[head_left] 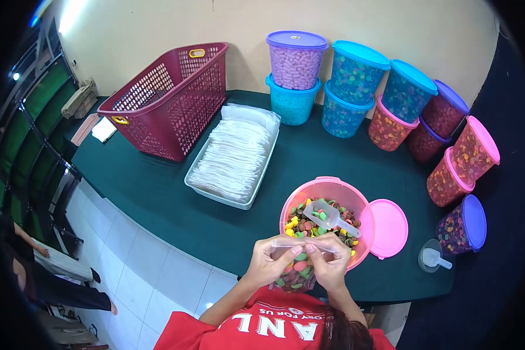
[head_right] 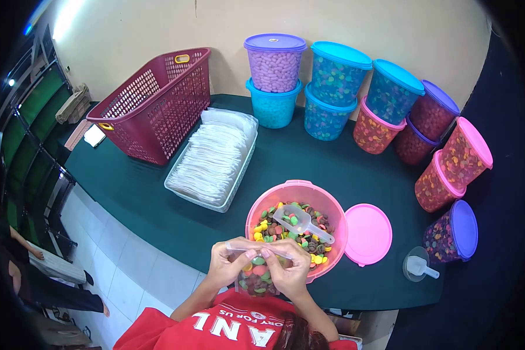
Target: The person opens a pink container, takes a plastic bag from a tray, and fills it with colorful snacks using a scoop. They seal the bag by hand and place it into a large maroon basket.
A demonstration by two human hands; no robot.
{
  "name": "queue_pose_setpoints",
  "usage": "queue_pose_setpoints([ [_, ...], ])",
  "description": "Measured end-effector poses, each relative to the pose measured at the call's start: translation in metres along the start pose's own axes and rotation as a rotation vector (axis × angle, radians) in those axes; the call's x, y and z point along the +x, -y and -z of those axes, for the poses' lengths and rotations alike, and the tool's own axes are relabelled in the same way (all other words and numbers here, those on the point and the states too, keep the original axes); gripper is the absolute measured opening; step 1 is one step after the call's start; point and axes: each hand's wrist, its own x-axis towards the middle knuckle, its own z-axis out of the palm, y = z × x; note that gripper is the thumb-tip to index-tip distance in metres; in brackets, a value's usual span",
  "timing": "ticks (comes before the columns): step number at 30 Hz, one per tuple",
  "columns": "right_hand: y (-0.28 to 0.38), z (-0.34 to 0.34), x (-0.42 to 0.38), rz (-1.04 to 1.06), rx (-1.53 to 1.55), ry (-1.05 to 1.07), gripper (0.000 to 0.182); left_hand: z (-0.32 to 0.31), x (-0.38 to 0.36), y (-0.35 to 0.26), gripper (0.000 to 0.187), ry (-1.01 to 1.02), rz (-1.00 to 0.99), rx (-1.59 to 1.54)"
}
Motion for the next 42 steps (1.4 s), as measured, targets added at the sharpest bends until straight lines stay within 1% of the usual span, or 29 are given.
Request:
queue_pose_setpoints([
  [3, 0.001, 0.001, -0.003, 0.026, -0.08, -0.023, 0.008, -0.005, -0.004, -0.002, 0.015, -0.003, -0.034, -0.021],
  [5, 0.001, 0.0, -0.007, -0.003, -0.018, 0.002, 0.009, 0.001, -0.008, 0.003, 0.012, -0.016, 0.034, 0.061],
  [6, 0.002, 0.001, -0.006, -0.002, -0.021, -0.004, 0.009, 0.002, -0.01, 0.003, 0.012, -0.009, 0.035, 0.06],
  [8, 0.005, 0.003, -0.003, 0.077, -0.107, 0.079, 0.009, 0.004, -0.013, 0.0, 0.008, -0.067, 0.061, 0.08],
  [9, 0.007, 0.005, -0.004, 0.072, -0.12, 0.121, 0.009, 0.01, -0.014, 0.001, 0.007, -0.056, -0.053, 0.19],
  [10, 0.008, 0.007, -0.006, 0.075, -0.12, 0.127, 0.009, 0.015, -0.017, -0.004, 0.007, -0.062, -0.057, 0.189],
  [12, 0.01, 0.008, -0.011, -0.001, -0.026, 0.182, 0.009, 0.02, -0.031, -0.022, 0.007, -0.043, 0.074, 0.307],
  [13, 0.012, 0.008, -0.01, 0.006, -0.02, 0.206, 0.009, 0.021, -0.036, -0.031, 0.006, -0.076, 0.23, 0.205],
  [14, 0.014, 0.006, -0.01, 0.003, -0.012, 0.231, 0.009, 0.025, -0.04, -0.035, 0.006, -0.103, 0.23, 0.203],
  [16, 0.015, 0.0, -0.012, -0.002, 0.052, 0.255, 0.008, 0.037, -0.045, -0.042, 0.012, -0.011, 0.023, 0.486],
  [17, 0.014, -0.003, -0.012, 0.007, 0.079, 0.277, 0.009, 0.046, -0.048, -0.038, 0.013, 0.004, -0.079, 0.466],
  [18, 0.016, -0.006, -0.01, 0.006, 0.088, 0.29, 0.009, 0.055, -0.05, -0.04, 0.013, -0.011, -0.077, 0.471],
  [20, 0.022, -0.014, -0.001, -0.105, 0.059, 0.452, 0.01, 0.08, -0.049, -0.05, 0.013, 0.157, -0.015, 0.363],
  [21, 0.022, -0.02, 0.006, -0.04, 0.017, 0.527, 0.011, 0.096, -0.047, -0.062, 0.014, 0.22, 0.138, 0.391],
  [22, 0.022, -0.03, 0.01, -0.033, 0.024, 0.524, 0.011, 0.109, -0.045, -0.064, 0.014, 0.221, 0.135, 0.401],
  [24, 0.019, -0.056, 0.015, 0.019, -0.058, 0.528, 0.011, 0.139, -0.039, -0.063, 0.014, 0.249, 0.031, 0.454],
  [25, 0.018, -0.073, 0.018, 0.026, -0.072, 0.47, 0.012, 0.152, -0.036, -0.062, 0.014, 0.187, -0.055, 0.524],
  [26, 0.016, -0.092, 0.021, 0.032, -0.07, 0.46, 0.012, 0.167, -0.027, -0.063, 0.014, 0.197, -0.059, 0.53],
  [28, 0.008, -0.129, 0.025, 0.006, -0.057, 0.322, 0.011, 0.198, -0.01, -0.063, 0.014, 0.112, -0.433, 0.667],
  [29, 0.002, -0.145, 0.027, 0.001, -0.057, 0.301, 0.011, 0.222, -0.006, -0.062, 0.028, 0.189, -0.334, 0.614],
  [30, -0.002, -0.158, 0.028, -0.001, -0.056, 0.302, 0.011, 0.241, -0.001, -0.073, 0.028, 0.189, -0.332, 0.614],
  [32, -0.01, -0.175, 0.033, -0.016, 0.026, 0.245, 0.012, 0.277, 0.024, -0.107, 0.066, 0.373, -0.2, 0.836],
  [34, -0.015, -0.181, 0.034, -0.035, -0.014, 0.217, 0.011, 0.332, 0.058, -0.132, 0.1, 0.265, -0.327, 0.996],
  [35, -0.018, -0.181, 0.033, -0.062, -0.029, 0.183, 0.009, 0.354, 0.082, -0.153, 0.106, 0.15, -0.417, 1.172],
  [37, -0.023, -0.182, 0.027, -0.12, -0.056, 0.092, 0.007, 0.393, 0.133, -0.174, 0.099, -0.121, -0.612, 1.293],
  [38, -0.024, -0.181, 0.025, -0.143, -0.072, 0.044, 0.006, 0.41, 0.159, -0.178, 0.095, -0.218, -0.661, 1.337],
  [39, -0.028, -0.18, 0.021, -0.192, -0.061, -0.015, 0.007, 0.428, 0.178, -0.182, 0.09, -0.247, -0.66, 1.462],
  [40, -0.029, -0.179, 0.018, -0.222, -0.089, -0.057, 0.007, 0.438, 0.191, -0.185, 0.085, -0.238, -0.596, 1.585],
  [42, -0.03, -0.179, 0.016, -0.246, -0.149, -0.124, 0.008, 0.453, 0.205, -0.182, 0.069, -0.126, -0.51, 1.645],
])
